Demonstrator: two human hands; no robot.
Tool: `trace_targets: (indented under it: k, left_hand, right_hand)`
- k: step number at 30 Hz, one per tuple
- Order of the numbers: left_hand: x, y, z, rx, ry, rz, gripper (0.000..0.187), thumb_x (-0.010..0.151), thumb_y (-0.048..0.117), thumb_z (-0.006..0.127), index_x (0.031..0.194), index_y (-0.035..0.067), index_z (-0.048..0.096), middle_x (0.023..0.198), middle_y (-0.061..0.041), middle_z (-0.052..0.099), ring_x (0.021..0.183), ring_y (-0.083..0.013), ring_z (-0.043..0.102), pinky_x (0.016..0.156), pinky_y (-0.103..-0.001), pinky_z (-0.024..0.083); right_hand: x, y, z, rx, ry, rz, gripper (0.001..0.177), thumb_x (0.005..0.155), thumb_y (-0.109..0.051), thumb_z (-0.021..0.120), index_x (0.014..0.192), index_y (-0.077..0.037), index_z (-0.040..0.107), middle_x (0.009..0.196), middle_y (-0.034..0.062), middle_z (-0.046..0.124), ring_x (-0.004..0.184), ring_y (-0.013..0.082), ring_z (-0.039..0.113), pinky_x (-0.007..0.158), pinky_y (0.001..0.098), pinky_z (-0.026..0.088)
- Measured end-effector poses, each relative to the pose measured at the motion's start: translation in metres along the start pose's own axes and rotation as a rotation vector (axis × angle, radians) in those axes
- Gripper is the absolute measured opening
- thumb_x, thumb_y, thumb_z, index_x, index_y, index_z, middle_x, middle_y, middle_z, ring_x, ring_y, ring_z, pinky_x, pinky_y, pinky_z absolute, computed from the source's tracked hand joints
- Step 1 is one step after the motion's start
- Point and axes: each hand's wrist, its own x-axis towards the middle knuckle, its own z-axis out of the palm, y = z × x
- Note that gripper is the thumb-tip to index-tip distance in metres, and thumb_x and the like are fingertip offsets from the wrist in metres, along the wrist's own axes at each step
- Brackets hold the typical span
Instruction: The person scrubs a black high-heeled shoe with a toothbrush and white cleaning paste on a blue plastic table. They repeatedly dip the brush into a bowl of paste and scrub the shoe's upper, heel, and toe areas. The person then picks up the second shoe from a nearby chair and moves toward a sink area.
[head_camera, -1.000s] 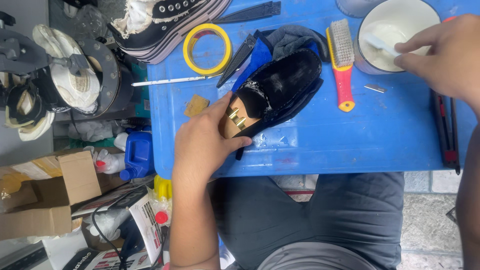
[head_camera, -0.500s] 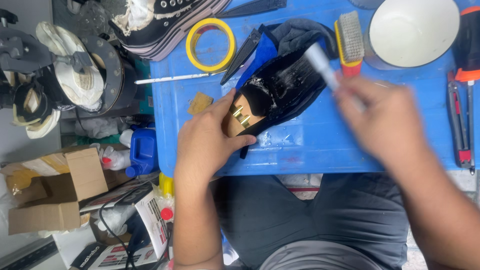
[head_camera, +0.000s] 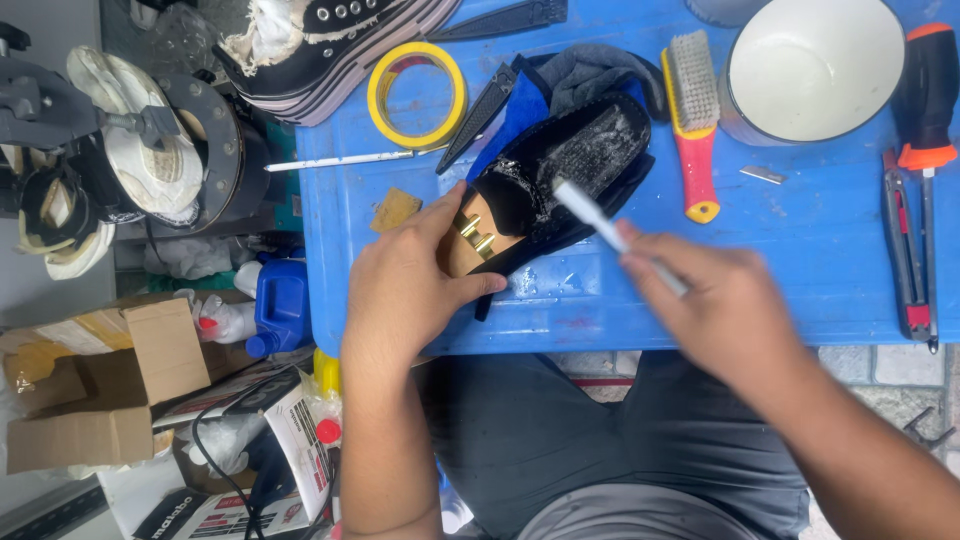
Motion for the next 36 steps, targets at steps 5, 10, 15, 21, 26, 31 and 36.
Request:
trace_targets:
  k: [5, 10, 15, 21, 26, 31, 36]
  left_hand:
    - [-0.004, 0.0, 0.005, -0.012, 0.059, 0.05, 0.094, 0.054, 0.031, 0.094, 0.139, 0.01, 0.06, 0.12, -0.013, 0.072, 0.103, -0.0347, 0.069, 0.084, -0.044, 0.053]
    - [-0.003, 0.001, 0.005, -0.012, 0.058, 0.047, 0.094, 0.053, 0.03, 0.095, 0.138, 0.01, 0.06, 0.123, -0.014, 0.07, 0.104, -0.0344, 0.068, 0.085, -0.044, 0.053]
    - [-0.004, 0.0, 0.004, -0.018, 0.041, 0.023, 0.095, 0.053, 0.031, 0.095, 0.139, 0.01, 0.06, 0.122, -0.014, 0.07, 0.104, -0.0343, 0.068, 0.086, -0.043, 0.053]
    - [-0.006, -0.001, 0.006, -0.031, 0.073, 0.049, 0.093, 0.053, 0.03, 0.094, 0.137, 0.009, 0.061, 0.122, -0.015, 0.07, 0.105, -0.0348, 0.068, 0.085, -0.044, 0.053]
    - [-0.005, -0.005, 0.008, -0.028, 0.085, 0.064, 0.095, 0.054, 0.031, 0.095, 0.139, 0.008, 0.06, 0.122, -0.016, 0.07, 0.104, -0.0361, 0.068, 0.085, -0.045, 0.053]
    - [-0.004, -0.004, 0.01, -0.019, 0.082, 0.013, 0.1, 0.053, 0.034, 0.095, 0.141, 0.007, 0.056, 0.118, -0.018, 0.071, 0.102, -0.0365, 0.069, 0.084, -0.045, 0.053]
    - [-0.003, -0.003, 0.006, -0.036, 0.052, 0.004, 0.099, 0.054, 0.034, 0.095, 0.142, 0.009, 0.056, 0.115, -0.017, 0.072, 0.102, -0.0351, 0.069, 0.084, -0.044, 0.054]
  right_hand:
    - [0.024, 0.014, -0.018, -0.187, 0.166, -0.051, 0.017, 0.109, -0.016, 0.074, 0.123, -0.007, 0.074, 0.097, 0.0219, 0.072, 0.082, 0.0351, 0.072, 0.073, 0.0398, 0.057]
    - [-0.008, -0.017, 0.004, 0.084, -0.034, -0.027, 0.028, 0.095, -0.015, 0.073, 0.122, -0.007, 0.074, 0.082, 0.0196, 0.072, 0.064, 0.0273, 0.074, 0.059, 0.0358, 0.055]
    - [-0.005, -0.007, 0.002, 0.164, -0.07, 0.083, 0.027, 0.095, -0.014, 0.073, 0.121, -0.006, 0.074, 0.078, 0.0169, 0.074, 0.062, 0.0228, 0.071, 0.057, 0.0329, 0.053]
    - [-0.022, -0.014, 0.022, 0.098, 0.024, 0.071, 0.029, 0.097, -0.013, 0.073, 0.124, -0.004, 0.074, 0.083, 0.0187, 0.073, 0.064, 0.0197, 0.073, 0.06, 0.0318, 0.054]
    - [-0.012, -0.022, 0.035, 0.11, 0.084, -0.207, 0.027, 0.099, -0.011, 0.073, 0.125, -0.003, 0.071, 0.098, 0.0194, 0.074, 0.079, 0.0281, 0.075, 0.067, 0.033, 0.056]
    - [0.016, -0.026, 0.039, 0.066, 0.094, -0.263, 0.03, 0.095, -0.008, 0.078, 0.124, -0.003, 0.073, 0.083, 0.0178, 0.071, 0.066, 0.027, 0.07, 0.059, 0.0365, 0.053]
    - [0.011, -0.018, 0.037, 0.019, 0.028, -0.369, 0.03, 0.093, -0.008, 0.078, 0.123, -0.003, 0.074, 0.083, 0.0156, 0.071, 0.065, 0.0267, 0.069, 0.058, 0.0377, 0.052]
